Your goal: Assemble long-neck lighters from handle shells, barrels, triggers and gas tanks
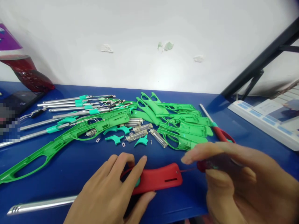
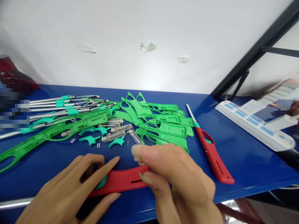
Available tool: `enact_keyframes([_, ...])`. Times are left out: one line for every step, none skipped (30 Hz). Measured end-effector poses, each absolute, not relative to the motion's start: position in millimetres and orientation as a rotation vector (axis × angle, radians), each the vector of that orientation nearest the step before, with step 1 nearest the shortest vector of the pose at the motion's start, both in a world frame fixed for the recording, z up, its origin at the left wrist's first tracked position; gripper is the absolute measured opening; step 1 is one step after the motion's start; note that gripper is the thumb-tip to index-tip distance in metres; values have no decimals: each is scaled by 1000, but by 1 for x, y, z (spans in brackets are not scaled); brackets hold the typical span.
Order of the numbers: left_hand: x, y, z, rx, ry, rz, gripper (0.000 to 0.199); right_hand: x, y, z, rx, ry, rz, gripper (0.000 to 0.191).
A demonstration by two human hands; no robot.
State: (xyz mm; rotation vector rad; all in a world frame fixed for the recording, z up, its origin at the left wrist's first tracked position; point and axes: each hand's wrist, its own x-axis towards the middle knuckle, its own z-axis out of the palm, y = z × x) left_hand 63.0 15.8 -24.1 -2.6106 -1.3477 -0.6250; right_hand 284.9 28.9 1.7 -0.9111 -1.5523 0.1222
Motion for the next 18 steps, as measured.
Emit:
enact_keyframes([63, 16, -24, -2615, -1336, -626, 48, 284, 31, 3, -906, -1541, 111, 31])
enact_keyframes([62, 16, -25, -2617, -1323, -630, 48, 284, 32, 5, -913, -1520, 98, 24])
enact_keyframes([62, 16, -25, -2615, -1315, -635, 49, 284, 35, 7, -904, -1513, 77, 20])
enact_keyframes([62, 16, -25, -2605, -1311, -645, 48, 285, 37, 9, -884, -1517, 53, 20])
enact_keyframes([62, 16, -25, -2594, -1323, -644, 47, 287, 39, 11, -840, -1535, 25, 24])
enact_keyframes([63, 15, -25, -2582, -1338, -644, 47, 290, 41, 13, -782, -1573, -5, 28])
enact_keyframes([63, 15, -25, -2578, -1340, -647, 47, 292, 42, 14, -729, -1619, -28, 30])
enact_keyframes([63, 15, -25, -2582, -1352, -636, 47, 295, 43, 15, -702, -1673, -32, 29])
enact_keyframes([64, 14, -24, -2585, -1357, -637, 46, 297, 42, 16, -717, -1692, -25, 25])
enact_keyframes([64, 14, -24, -2586, -1367, -641, 45, 298, 41, 16, -763, -1683, -2, 19])
enact_keyframes([64, 14, -24, -2588, -1372, -647, 44, 298, 38, 16, -826, -1655, 28, 15])
enact_keyframes([64, 14, -24, -2588, -1369, -653, 44, 298, 36, 15, -885, -1617, 61, 17])
enact_keyframes([63, 14, -24, -2589, -1361, -657, 44, 297, 34, 14, -903, -1614, 85, 23])
enact_keyframes([63, 15, -24, -2588, -1347, -662, 44, 295, 32, 13, -911, -1625, 110, 30])
enact_keyframes([62, 16, -25, -2593, -1321, -663, 46, 293, 31, 13, -892, -1641, 142, 39])
enact_keyframes([61, 16, -25, -2597, -1299, -661, 47, 291, 31, 12, -886, -1640, 181, 47])
enact_keyframes([61, 17, -25, -2600, -1285, -658, 48, 288, 32, 12, -881, -1611, 211, 53])
enact_keyframes([60, 18, -25, -2598, -1286, -654, 48, 285, 32, 12, -866, -1576, 224, 55])
